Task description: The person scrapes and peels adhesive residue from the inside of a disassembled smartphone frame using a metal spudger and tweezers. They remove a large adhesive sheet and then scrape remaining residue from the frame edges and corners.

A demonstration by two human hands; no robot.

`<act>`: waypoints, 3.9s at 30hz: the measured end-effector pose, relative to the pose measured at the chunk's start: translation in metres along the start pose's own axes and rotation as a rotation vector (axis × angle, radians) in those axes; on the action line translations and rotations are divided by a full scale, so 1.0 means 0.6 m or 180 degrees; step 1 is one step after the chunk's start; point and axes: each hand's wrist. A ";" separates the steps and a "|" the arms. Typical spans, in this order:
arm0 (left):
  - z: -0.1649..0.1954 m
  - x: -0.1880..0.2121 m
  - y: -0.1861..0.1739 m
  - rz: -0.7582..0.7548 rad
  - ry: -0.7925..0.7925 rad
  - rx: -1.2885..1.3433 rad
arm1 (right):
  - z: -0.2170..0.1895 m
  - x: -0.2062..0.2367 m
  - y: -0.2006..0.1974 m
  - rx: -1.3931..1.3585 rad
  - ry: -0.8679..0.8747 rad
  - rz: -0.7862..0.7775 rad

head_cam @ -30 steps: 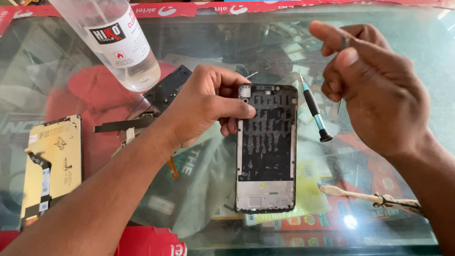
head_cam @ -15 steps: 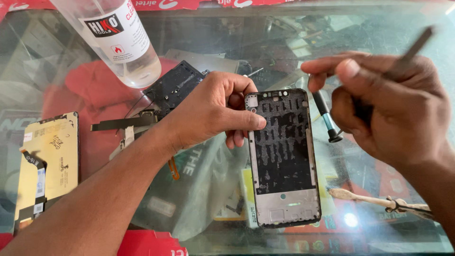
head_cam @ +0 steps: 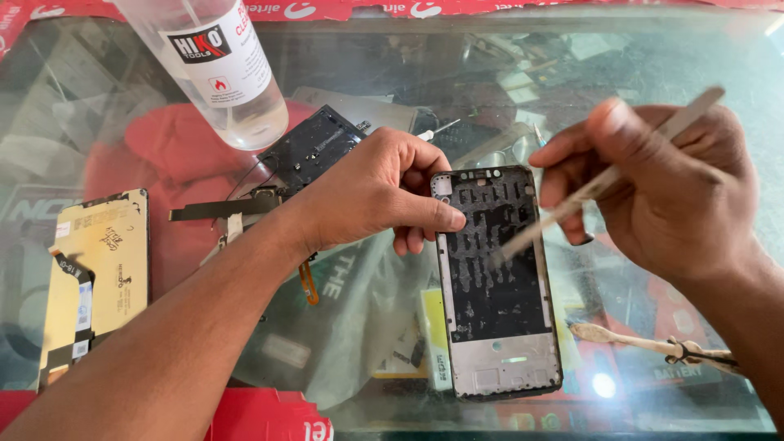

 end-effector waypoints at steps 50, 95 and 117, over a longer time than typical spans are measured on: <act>-0.010 -0.018 0.011 0.0692 0.0106 0.0200 | -0.039 0.042 0.052 0.3179 -0.0189 -0.2765; 0.000 0.011 0.040 0.0195 0.0426 0.0412 | -0.042 0.000 0.055 0.2213 -0.2352 -0.0261; 0.002 0.044 0.091 0.0337 0.1345 -0.0113 | -0.040 0.033 0.049 0.1613 -0.1750 -0.0057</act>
Point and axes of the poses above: each hand's wrist, its own x-axis away from the middle knuckle, its own y-axis out of the palm, z = x × y, and after that the axes turned 10 degrees about z, right-handed
